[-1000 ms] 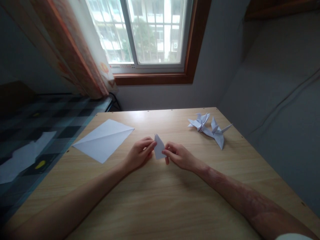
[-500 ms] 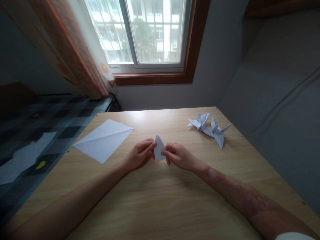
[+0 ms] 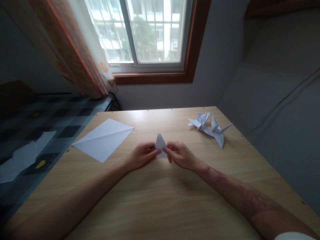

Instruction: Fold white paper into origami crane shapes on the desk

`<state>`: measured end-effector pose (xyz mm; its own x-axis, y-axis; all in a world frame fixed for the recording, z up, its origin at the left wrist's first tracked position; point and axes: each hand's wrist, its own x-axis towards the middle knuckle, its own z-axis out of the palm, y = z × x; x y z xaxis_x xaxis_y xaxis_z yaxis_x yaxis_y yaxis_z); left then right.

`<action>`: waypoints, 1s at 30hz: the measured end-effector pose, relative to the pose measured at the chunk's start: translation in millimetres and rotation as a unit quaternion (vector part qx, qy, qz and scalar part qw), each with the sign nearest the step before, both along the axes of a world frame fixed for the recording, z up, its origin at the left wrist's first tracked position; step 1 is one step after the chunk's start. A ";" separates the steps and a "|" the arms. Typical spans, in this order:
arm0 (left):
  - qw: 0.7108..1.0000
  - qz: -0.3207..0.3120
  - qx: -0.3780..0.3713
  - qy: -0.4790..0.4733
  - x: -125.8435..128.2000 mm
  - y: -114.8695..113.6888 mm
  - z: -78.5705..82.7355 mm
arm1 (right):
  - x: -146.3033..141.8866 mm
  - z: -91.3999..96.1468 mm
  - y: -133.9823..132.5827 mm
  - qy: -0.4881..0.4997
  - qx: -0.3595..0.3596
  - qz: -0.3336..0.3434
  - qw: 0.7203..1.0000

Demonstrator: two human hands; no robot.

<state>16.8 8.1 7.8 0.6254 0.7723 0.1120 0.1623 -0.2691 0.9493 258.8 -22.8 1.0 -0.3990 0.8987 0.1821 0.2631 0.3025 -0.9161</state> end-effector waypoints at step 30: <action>1.000 -0.008 -0.022 -0.021 0.3 -3.8 7.2 | -1.2 -6.9 3.9 0.140 0.082 -0.122 0.979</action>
